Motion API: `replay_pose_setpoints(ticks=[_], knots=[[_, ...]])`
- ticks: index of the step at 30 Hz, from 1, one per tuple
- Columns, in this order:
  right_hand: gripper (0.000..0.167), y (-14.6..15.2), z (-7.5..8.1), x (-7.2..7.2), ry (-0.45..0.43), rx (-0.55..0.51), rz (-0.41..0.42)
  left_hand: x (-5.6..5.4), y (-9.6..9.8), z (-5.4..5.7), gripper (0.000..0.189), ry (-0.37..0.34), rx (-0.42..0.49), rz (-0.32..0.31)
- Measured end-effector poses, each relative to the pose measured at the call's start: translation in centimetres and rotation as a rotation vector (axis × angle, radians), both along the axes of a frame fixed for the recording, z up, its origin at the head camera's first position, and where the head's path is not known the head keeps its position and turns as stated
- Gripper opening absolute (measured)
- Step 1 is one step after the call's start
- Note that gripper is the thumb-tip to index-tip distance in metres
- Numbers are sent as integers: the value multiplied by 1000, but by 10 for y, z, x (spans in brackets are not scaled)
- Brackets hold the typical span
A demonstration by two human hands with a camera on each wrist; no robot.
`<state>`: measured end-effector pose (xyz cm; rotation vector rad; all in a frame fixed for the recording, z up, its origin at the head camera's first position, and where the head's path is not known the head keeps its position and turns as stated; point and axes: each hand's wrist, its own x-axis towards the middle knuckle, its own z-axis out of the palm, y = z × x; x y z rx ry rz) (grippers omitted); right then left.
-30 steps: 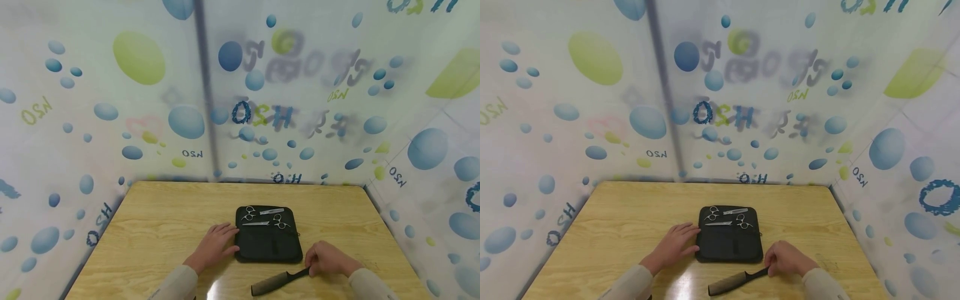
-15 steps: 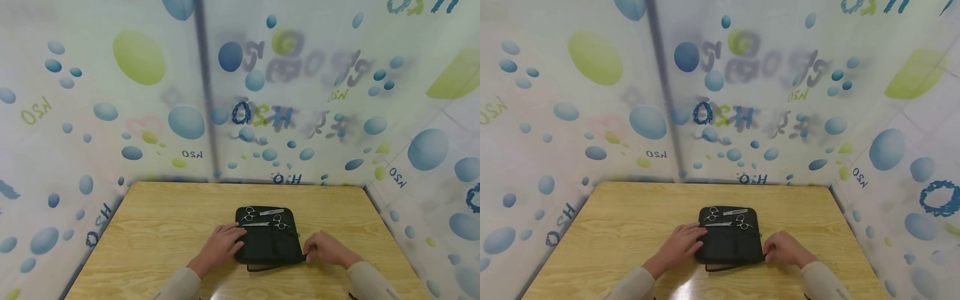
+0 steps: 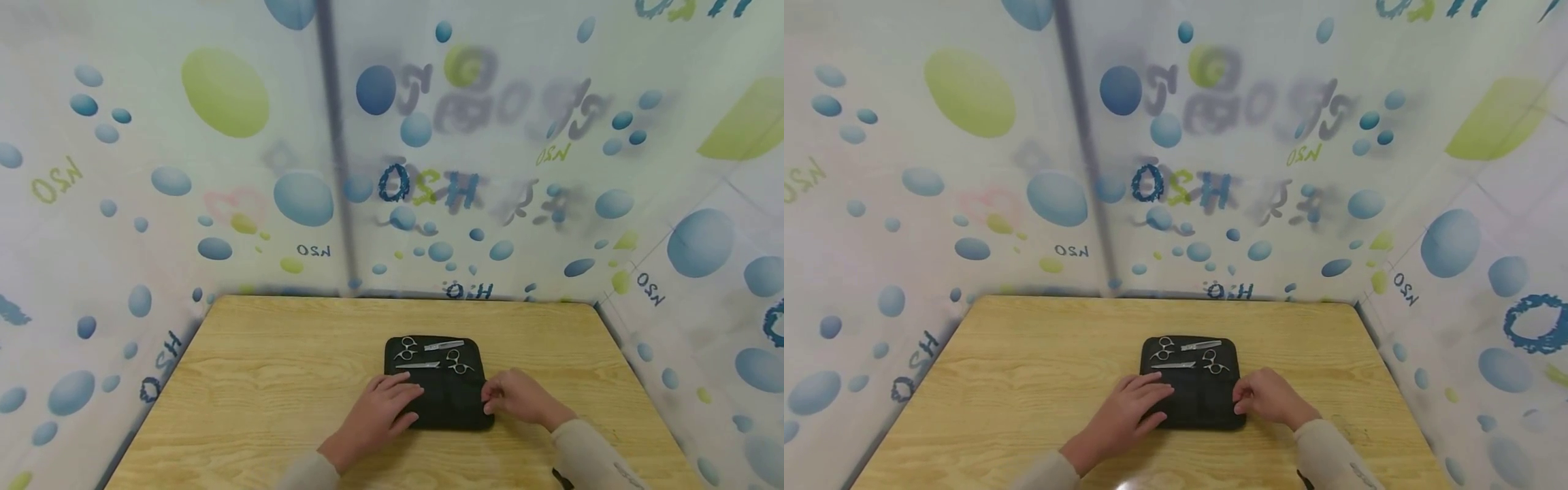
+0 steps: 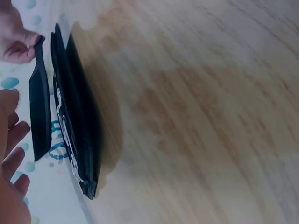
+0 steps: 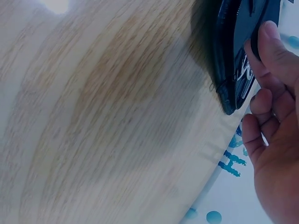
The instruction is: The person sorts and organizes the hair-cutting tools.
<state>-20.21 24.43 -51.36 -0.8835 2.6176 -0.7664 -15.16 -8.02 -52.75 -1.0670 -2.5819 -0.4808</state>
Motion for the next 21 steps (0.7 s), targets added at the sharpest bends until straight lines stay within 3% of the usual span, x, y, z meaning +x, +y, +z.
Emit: replay_pose_setpoints(ticks=[9, 15, 21], knots=[[8, -8, 3, -2, -21, 27, -37, 4, 4, -5, 51, 25, -53, 45], [7, -10, 0, -5, -33, 44, -52, 3, 6, -9, 57, 88, -68, 88], [6, -13, -1, -6, -55, 16, -53, -1, 6, -11, 54, 78, -69, 109]])
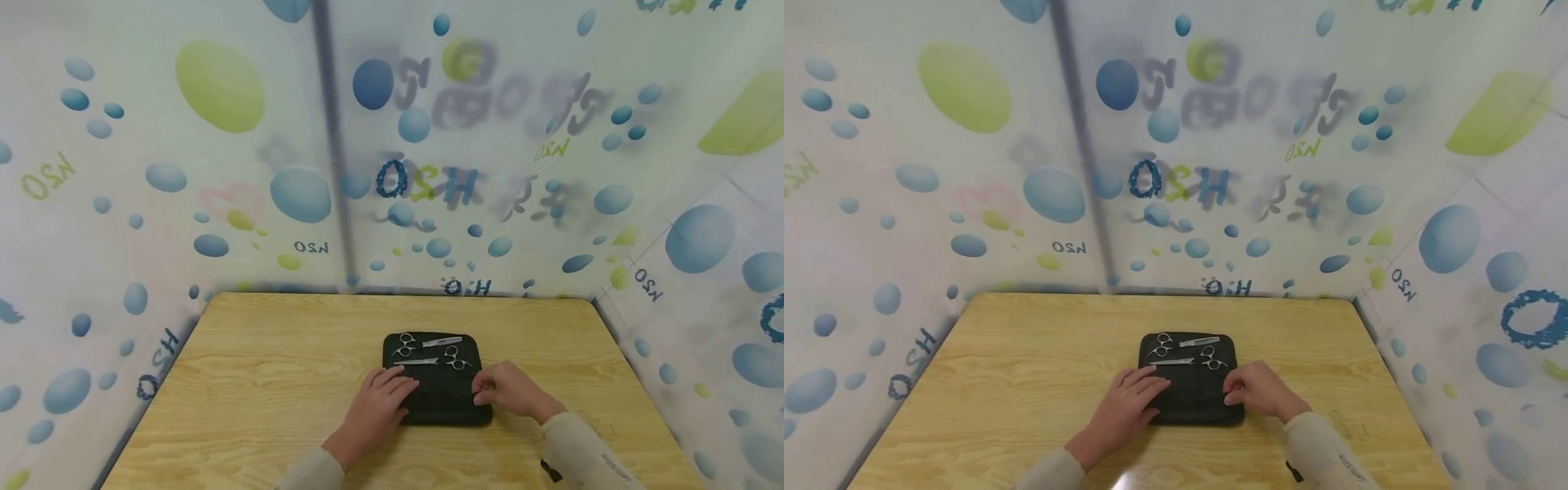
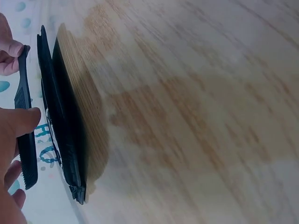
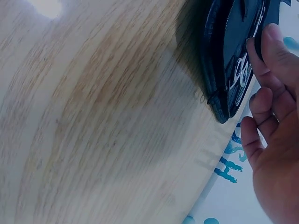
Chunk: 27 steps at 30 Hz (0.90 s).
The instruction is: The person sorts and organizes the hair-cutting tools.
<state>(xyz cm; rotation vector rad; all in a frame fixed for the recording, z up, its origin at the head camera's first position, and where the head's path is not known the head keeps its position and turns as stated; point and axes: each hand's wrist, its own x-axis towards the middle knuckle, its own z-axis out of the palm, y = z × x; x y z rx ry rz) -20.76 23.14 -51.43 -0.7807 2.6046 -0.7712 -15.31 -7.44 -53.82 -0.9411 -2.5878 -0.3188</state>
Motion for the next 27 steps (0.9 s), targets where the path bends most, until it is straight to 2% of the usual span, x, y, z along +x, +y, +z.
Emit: replay_pose_setpoints(ticks=[7, 15, 23, 27], knots=[[5, -5, 0, 1, -30, -33, -8, -1, -1, 3, 51, -1, -11, -1], [6, -7, -1, 2, -32, -35, -13, -7, -2, 2, 52, 68, -57, 8], [6, -11, 0, 3, -24, -45, -26, -11, -5, 7, 47, 1, -76, 29], [5, -13, 1, 3, 6, -50, -14, -13, -7, 13, 44, -2, -84, 23]])
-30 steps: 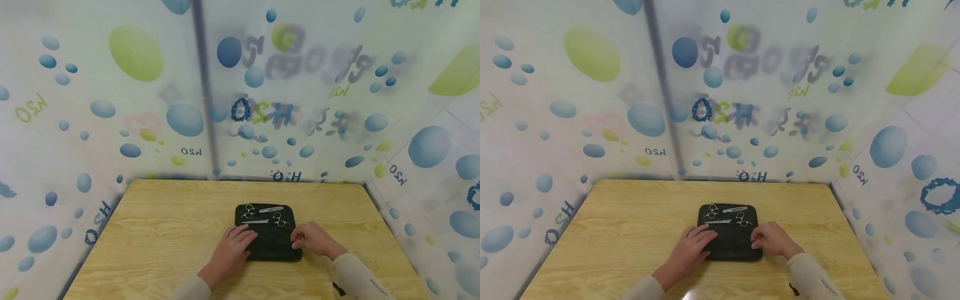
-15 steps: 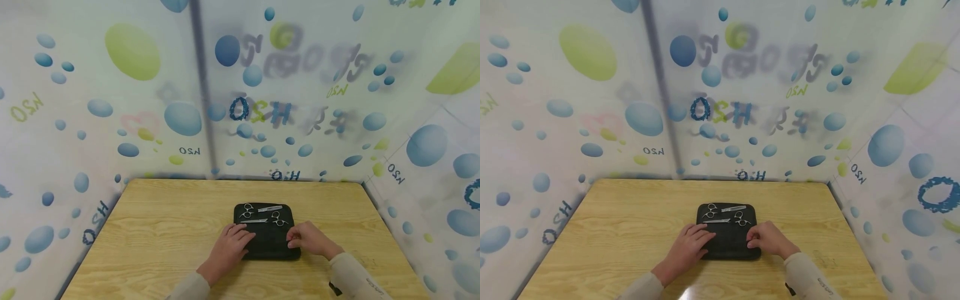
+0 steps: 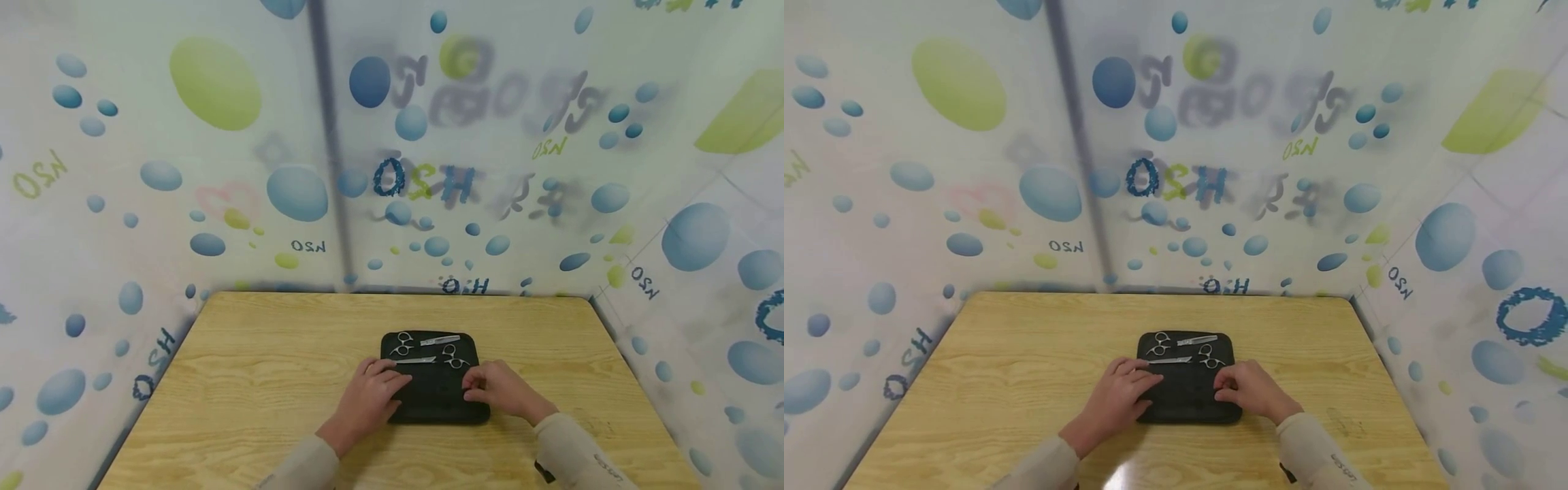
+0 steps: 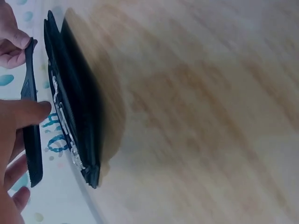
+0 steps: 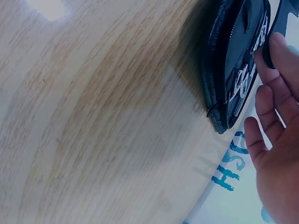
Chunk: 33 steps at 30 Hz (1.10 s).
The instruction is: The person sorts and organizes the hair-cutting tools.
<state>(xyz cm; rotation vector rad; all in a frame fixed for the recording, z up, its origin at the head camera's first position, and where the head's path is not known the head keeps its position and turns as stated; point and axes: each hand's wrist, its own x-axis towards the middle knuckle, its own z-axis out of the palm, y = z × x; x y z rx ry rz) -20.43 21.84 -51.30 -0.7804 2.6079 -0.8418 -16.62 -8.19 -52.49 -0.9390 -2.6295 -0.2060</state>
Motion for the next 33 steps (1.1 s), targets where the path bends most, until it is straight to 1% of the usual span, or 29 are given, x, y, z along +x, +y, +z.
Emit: replay_pose_setpoints(ticks=[3, 5, 7, 11, 13, 16, 19, 23, 26, 29, 33], knots=[[5, 0, 1, 0, 18, 16, -1, -1, -2, 6, 42, 1, -14, -20], [6, 1, 1, 0, 34, 39, -19, -2, -4, 8, 41, 6, -21, -30], [5, 4, 1, 0, 69, 64, -47, -2, -7, 10, 41, 15, -19, -35], [7, 12, -1, 0, 165, 133, -115, -3, -14, 12, 42, 34, -2, -38], [10, 16, -3, 0, 211, 174, -138, -4, -19, 13, 43, 35, 4, -39], [22, 23, -5, 1, 271, 218, -142, -6, -26, 14, 44, 31, -3, -36], [37, 27, -5, 1, 276, 242, -140, -8, -32, 16, 45, 29, -22, -34], [51, 28, -2, 2, 226, 262, -148, -7, -39, 19, 44, 3, -45, -29], [58, 27, -2, 3, 208, 270, -147, -7, -43, 19, 44, -25, -51, -24], [64, 24, -3, 5, 206, 278, -149, -6, -47, 18, 42, -28, -45, -28], [66, 20, -4, 5, 203, 295, -158, -5, -52, 14, 41, 5, -30, -38]])
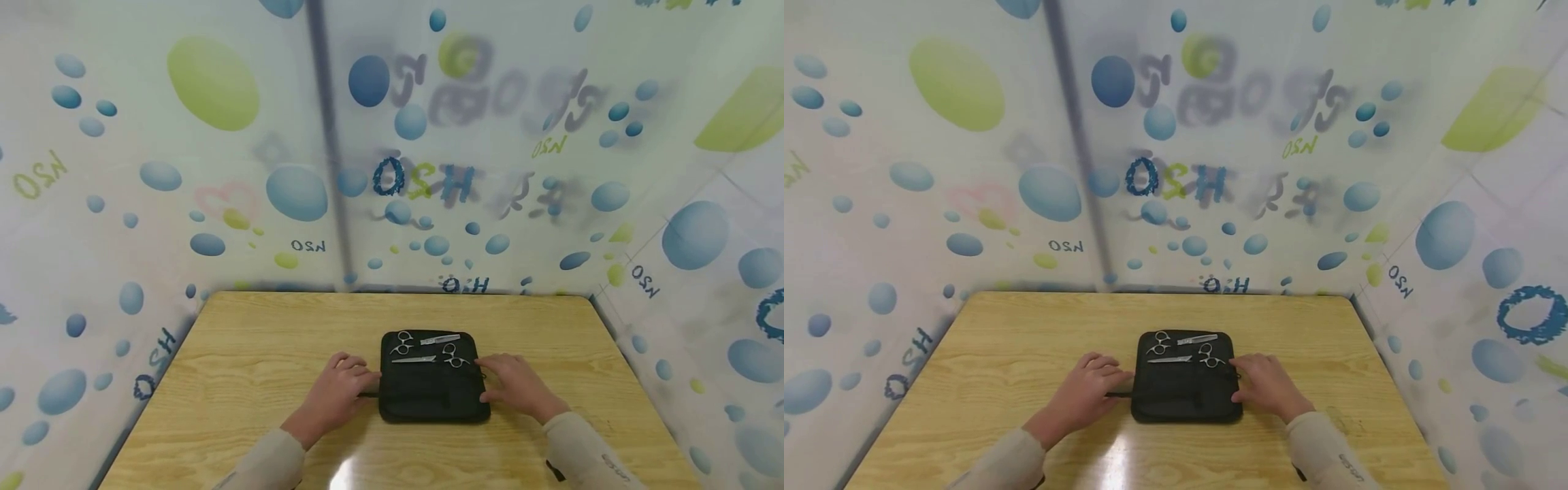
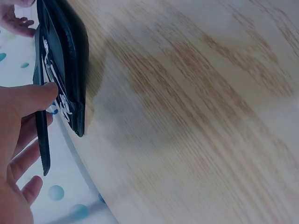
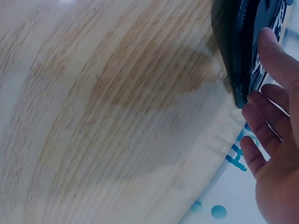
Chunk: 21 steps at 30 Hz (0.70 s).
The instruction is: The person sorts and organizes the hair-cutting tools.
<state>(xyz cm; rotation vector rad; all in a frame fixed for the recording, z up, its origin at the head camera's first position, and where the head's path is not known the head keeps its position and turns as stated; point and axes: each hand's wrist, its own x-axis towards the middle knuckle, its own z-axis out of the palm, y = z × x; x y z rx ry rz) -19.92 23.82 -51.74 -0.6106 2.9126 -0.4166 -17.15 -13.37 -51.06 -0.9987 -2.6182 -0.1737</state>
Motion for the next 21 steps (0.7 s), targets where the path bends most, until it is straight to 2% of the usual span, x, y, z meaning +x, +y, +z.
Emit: replay_pose_setpoints(ticks=[4, 10, 21], knots=[[68, -2, -3, -1, 8, 21, 3, 0, -4, -2, 42, 6, 0, 4], [75, -2, -7, -2, -21, 39, -1, 0, -8, -2, 42, -57, -48, 26], [84, 1, -8, 2, -44, 18, 45, 0, -6, -5, 40, -137, -70, 14]])
